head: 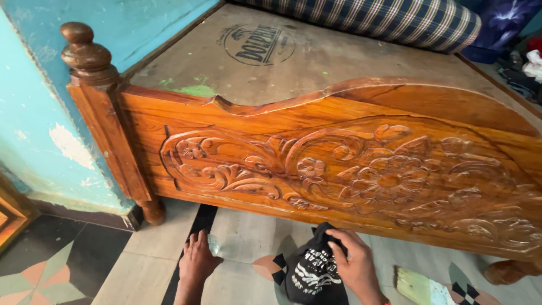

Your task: The person cleans a wooden bed frame by hand with a dark cloth, wiping down the ornate carvings and flat surfaces of the headboard and side rails.

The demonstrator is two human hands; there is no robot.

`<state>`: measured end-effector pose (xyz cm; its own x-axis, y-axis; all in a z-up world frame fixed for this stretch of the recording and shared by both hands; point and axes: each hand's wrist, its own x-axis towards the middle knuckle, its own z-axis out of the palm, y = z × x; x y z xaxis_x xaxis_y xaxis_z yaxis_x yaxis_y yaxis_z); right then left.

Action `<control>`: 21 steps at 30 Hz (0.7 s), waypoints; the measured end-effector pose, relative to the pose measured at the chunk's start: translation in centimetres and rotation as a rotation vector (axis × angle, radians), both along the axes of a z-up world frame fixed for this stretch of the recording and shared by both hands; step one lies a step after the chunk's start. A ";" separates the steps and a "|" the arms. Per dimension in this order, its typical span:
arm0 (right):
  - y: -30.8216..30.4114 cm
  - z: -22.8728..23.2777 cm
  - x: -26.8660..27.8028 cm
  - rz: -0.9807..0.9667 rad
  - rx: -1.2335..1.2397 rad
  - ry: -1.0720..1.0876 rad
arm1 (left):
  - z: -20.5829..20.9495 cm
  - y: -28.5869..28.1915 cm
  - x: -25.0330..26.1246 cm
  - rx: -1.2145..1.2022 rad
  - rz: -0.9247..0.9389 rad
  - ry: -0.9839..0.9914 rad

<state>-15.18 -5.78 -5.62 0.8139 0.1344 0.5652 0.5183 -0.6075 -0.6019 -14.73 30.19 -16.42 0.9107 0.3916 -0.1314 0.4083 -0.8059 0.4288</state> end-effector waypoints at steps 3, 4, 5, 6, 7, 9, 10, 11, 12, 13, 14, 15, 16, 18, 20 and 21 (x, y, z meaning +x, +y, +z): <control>1.9 0.2 0.3 0.022 -0.013 0.030 | 2.8 -1.3 -0.5 0.024 -0.024 -0.115; 2.6 0.3 0.4 0.024 -0.004 0.049 | 3.7 -1.9 -0.7 0.008 -0.064 -0.218; 3.3 0.4 0.4 0.026 0.006 0.069 | 4.5 -2.6 -0.8 -0.006 -0.100 -0.322; 4.1 0.5 0.5 0.034 0.008 0.077 | 5.3 -4.0 -0.8 -0.314 -0.168 -0.319; 5.0 0.6 0.6 0.041 0.010 0.086 | 6.1 -5.7 -0.7 -0.622 -0.235 -0.314; 6.5 0.8 0.9 0.084 0.007 0.118 | 7.2 -8.5 -1.8 -0.831 -0.368 -0.313; 7.3 0.8 1.0 0.118 0.003 0.142 | 7.6 -9.4 -1.7 -0.806 -0.333 -0.305; 7.9 1.0 1.2 0.152 0.000 0.165 | 7.7 -10.1 -1.7 -0.781 -0.299 -0.297; 8.2 1.1 1.4 0.181 -0.036 0.178 | 7.4 -10.5 -1.6 -0.756 -0.264 -0.289; 8.4 1.2 1.6 0.209 -0.072 0.191 | 6.8 -10.6 -1.3 -0.848 -0.211 -0.308; 8.7 1.3 1.7 0.236 -0.108 0.203 | 6.1 -10.6 -0.7 -0.940 -0.159 -0.327; 8.9 1.4 2.0 0.226 -0.135 0.180 | 5.1 -10.6 0.0 -1.031 -0.106 -0.345; 9.0 1.8 2.4 0.214 -0.162 0.157 | 4.1 -10.6 0.7 -1.131 -0.076 -0.405; 9.2 2.8 3.0 0.179 -0.206 0.074 | 1.9 -10.6 2.1 -1.331 -0.014 -0.524; 9.2 4.6 3.4 0.134 -0.238 -0.043 | 0.0 -10.9 3.2 -1.220 0.010 -0.666; 9.1 5.7 3.5 0.106 -0.244 -0.114 | -0.7 -11.0 3.8 -1.162 0.023 -0.735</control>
